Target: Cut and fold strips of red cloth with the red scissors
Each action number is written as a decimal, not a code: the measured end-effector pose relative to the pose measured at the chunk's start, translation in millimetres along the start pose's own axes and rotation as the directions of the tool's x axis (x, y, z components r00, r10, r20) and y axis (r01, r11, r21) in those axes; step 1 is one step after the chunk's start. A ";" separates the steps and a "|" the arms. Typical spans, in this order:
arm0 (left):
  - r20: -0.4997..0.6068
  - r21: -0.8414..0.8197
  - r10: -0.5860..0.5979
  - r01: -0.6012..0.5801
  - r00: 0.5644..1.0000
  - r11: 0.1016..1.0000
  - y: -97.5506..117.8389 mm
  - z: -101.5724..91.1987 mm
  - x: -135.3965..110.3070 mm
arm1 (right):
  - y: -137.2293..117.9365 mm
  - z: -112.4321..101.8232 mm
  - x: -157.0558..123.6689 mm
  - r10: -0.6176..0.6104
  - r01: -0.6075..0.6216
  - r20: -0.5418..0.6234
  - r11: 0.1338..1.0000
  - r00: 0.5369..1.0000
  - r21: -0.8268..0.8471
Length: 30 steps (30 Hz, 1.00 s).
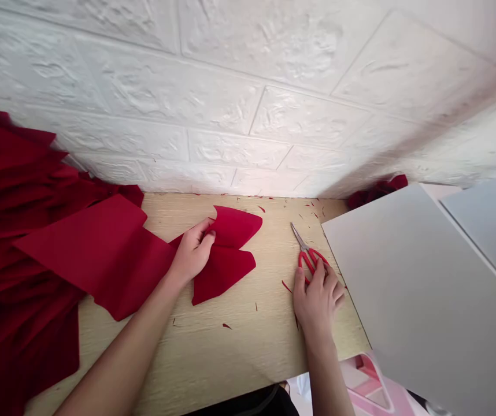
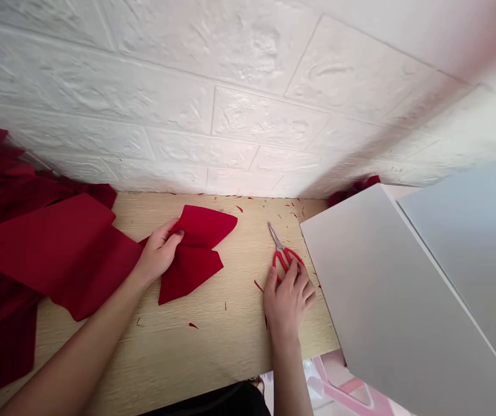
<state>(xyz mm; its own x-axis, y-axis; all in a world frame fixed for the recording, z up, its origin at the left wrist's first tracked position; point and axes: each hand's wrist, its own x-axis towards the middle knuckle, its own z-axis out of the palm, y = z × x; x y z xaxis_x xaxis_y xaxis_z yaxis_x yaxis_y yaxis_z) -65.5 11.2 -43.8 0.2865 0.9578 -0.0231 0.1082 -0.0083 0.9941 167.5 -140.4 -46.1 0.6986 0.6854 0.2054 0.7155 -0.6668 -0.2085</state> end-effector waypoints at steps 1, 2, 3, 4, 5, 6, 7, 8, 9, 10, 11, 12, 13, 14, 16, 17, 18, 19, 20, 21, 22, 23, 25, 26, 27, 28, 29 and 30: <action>0.001 0.007 -0.002 0.002 1.000 1.000 -0.2 0.5 -0.5 | -0.3 -0.9 -1.8 0.019 -0.019 -0.006 1.000 1.000 0.002; -0.002 0.014 -0.002 0.002 1.000 1.000 0.0 1.0 -1.0 | -0.6 -1.7 -3.4 0.032 -0.032 -0.012 0.999 0.999 0.005; -0.008 0.022 -0.001 0.001 1.000 1.000 0.5 1.7 -1.6 | -0.7 -2.5 -4.9 0.035 -0.035 -0.023 0.999 0.999 0.010; -0.018 0.029 0.000 0.000 1.000 1.000 1.3 2.4 -2.1 | -0.7 -3.2 -6.0 0.030 -0.029 -0.037 0.999 0.999 0.019; -0.031 0.034 0.001 0.000 1.000 0.999 2.2 3.3 -2.6 | -0.5 -4.0 -6.9 0.012 -0.010 -0.056 1.000 0.998 0.029; -0.045 0.035 0.002 -0.001 0.999 0.999 3.0 4.3 -3.2 | -0.1 -4.7 -7.5 -0.019 0.022 -0.077 0.999 0.997 0.040; -0.059 0.030 0.001 0.000 0.998 1.000 3.7 5.4 -4.0 | 0.5 -5.5 -7.8 -0.065 0.070 -0.099 0.996 0.993 0.053; -0.069 0.019 -0.003 0.004 0.998 1.000 4.3 6.6 -5.1 | 1.2 -6.3 -8.0 -0.127 0.136 -0.116 0.988 0.985 0.070; -0.075 -0.001 -0.008 0.008 0.997 1.000 4.9 8.0 -6.6 | 2.0 -7.2 -8.0 -0.205 0.218 -0.129 0.972 0.970 0.092; -0.076 -0.031 -0.016 0.014 0.997 0.999 5.6 9.4 -8.7 | 2.8 -8.1 -7.9 -0.290 0.306 -0.136 0.945 0.947 0.119; -0.071 -0.070 -0.028 0.023 0.997 0.997 6.5 11.0 -11.5 | 3.6 -9.1 -7.6 -0.374 0.392 -0.134 0.908 0.918 0.149; -0.057 -0.113 -0.045 0.039 0.997 0.993 7.9 12.5 -15.2 | 4.3 -10.1 -7.1 -0.452 0.467 -0.122 0.865 0.884 0.184; -0.035 -0.151 -0.065 0.059 0.997 0.987 9.8 14.2 -19.6 | 4.9 -11.1 -6.3 -0.519 0.528 -0.102 0.820 0.849 0.221; -0.009 -0.176 -0.085 0.082 0.996 0.981 12.4 15.8 -24.9 | 5.2 -12.1 -5.3 -0.576 0.574 -0.076 0.776 0.814 0.261; 0.061 -0.124 -0.098 0.105 0.993 0.987 19.5 19.0 -37.3 | 5.2 -13.8 -2.4 -0.668 0.631 -0.019 0.693 0.744 0.347; 0.109 -0.034 -0.082 0.086 0.991 0.996 23.8 20.6 -44.1 | 4.9 -14.6 -0.7 -0.705 0.649 0.003 0.654 0.709 0.387; 0.162 0.086 -0.050 0.036 0.986 0.996 28.4 22.5 -51.0 | 4.5 -15.1 1.1 -0.734 0.661 0.017 0.621 0.678 0.422; 0.219 0.220 -0.005 -0.045 0.976 0.974 33.0 24.8 -58.0 | 3.9 -15.5 2.8 -0.756 0.669 0.024 0.593 0.654 0.448; 0.275 0.348 0.042 -0.140 0.961 0.927 37.2 27.5 -64.9 | 3.4 -15.6 4.2 -0.771 0.675 0.026 0.573 0.636 0.465; 0.321 0.457 0.086 -0.233 0.943 0.858 40.5 30.7 -72.0 | 2.9 -15.4 5.2 -0.781 0.681 0.024 0.558 0.624 0.474; 0.353 0.544 0.122 -0.310 0.928 0.780 42.7 34.5 -79.0 | 2.5 -15.0 5.8 -0.786 0.686 0.018 0.550 0.618 0.476; 0.370 0.614 0.154 -0.365 0.916 0.699 43.3 38.5 -86.1 | 2.2 -14.3 6.0 -0.786 0.690 0.011 0.550 0.619 0.471; 0.386 0.714 0.205 -0.432 0.899 0.551 39.5 46.6 -100.1 | 1.9 -12.3 5.5 -0.777 0.696 -0.004 0.560 0.629 0.450; 0.384 0.750 0.235 -0.450 0.893 0.484 35.5 50.1 -106.6 | 1.8 -11.1 5.0 -0.770 0.696 -0.013 0.568 0.637 0.438; 0.386 0.778 0.266 -0.466 0.884 0.421 30.7 53.0 -112.3 | 1.7 -9.9 4.7 -0.762 0.695 -0.024 0.576 0.647 0.430; 0.390 0.800 0.286 -0.476 0.876 0.367 25.8 55.2 -117.1 | 1.5 -8.8 4.5 -0.754 0.692 -0.035 0.582 0.656 0.426; 0.392 0.814 0.307 -0.482 0.868 0.323 21.4 56.8 -120.9 | 1.2 -7.8 4.4 -0.748 0.690 -0.047 0.585 0.662 0.427; 0.395 0.824 0.319 -0.486 0.862 0.293 17.9 57.9 -123.6 | 1.0 -7.1 4.6 -0.742 0.688 -0.058 0.585 0.668 0.430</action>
<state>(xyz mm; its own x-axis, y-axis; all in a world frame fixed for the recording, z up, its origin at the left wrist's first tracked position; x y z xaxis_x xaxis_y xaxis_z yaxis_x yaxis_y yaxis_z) -43.9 -124.0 -29.3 0.6570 0.7093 0.2555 0.6767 -0.7042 0.2147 171.5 -140.0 -38.6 -0.0637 0.9354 0.3478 0.8965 0.2068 -0.3918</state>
